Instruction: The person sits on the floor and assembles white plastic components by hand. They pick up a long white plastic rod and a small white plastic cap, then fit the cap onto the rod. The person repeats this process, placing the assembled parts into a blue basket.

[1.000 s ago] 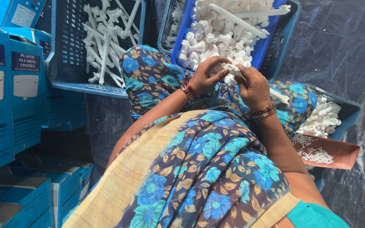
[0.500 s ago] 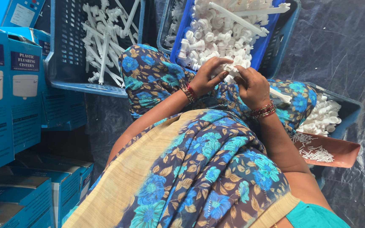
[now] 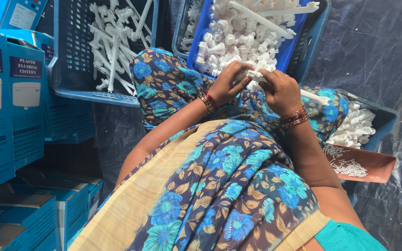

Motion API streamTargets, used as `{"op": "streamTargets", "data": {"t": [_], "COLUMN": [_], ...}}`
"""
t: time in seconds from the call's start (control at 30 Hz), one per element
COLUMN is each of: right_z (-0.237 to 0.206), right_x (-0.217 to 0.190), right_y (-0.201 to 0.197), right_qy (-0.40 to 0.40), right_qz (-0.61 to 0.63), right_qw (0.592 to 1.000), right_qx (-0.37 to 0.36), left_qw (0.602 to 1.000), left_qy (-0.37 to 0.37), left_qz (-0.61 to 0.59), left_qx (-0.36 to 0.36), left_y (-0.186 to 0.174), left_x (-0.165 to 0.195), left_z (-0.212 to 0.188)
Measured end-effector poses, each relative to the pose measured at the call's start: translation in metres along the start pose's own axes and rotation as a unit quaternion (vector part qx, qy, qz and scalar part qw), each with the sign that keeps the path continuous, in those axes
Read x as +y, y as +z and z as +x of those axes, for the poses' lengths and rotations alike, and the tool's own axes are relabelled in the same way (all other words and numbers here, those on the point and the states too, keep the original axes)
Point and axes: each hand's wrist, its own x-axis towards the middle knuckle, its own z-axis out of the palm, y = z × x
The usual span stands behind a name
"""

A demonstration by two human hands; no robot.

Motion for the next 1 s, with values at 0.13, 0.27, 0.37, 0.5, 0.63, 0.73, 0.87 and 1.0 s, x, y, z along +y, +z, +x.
{"op": "streamTargets", "data": {"t": [0.13,0.27,0.37,0.5,0.63,0.73,0.87,1.0], "right_z": [0.004,0.007,0.008,0.010,0.010,0.012,0.014,0.015], "right_x": [0.003,0.003,0.003,0.004,0.004,0.005,0.005,0.006], "right_y": [-0.004,-0.005,-0.003,0.004,0.012,0.014,0.016,0.017], "right_qy": [-0.007,-0.009,-0.004,0.003,0.019,0.028,0.033,0.033], "right_qz": [-0.009,-0.029,-0.045,-0.050,-0.062,-0.070,-0.076,-0.075], "right_qw": [1.000,0.999,0.998,0.997,0.995,0.993,0.991,0.991], "right_qx": [-0.013,-0.023,-0.039,-0.053,-0.074,-0.090,-0.105,-0.106], "left_qw": [1.000,1.000,0.997,0.993,0.947,0.957,0.930,0.926], "left_qy": [-0.007,-0.025,-0.057,-0.093,-0.238,-0.172,-0.233,-0.237], "left_qz": [-0.001,-0.017,-0.053,-0.068,-0.213,-0.229,-0.279,-0.291], "left_qx": [0.000,0.006,0.021,0.032,0.031,0.056,0.055,0.047], "left_y": [0.002,0.004,0.009,0.014,0.024,0.028,0.029,0.026], "left_x": [0.001,-0.004,-0.013,-0.032,-0.054,-0.066,-0.068,-0.064], "left_z": [-0.001,-0.002,-0.004,-0.012,-0.022,-0.024,-0.025,-0.023]}}
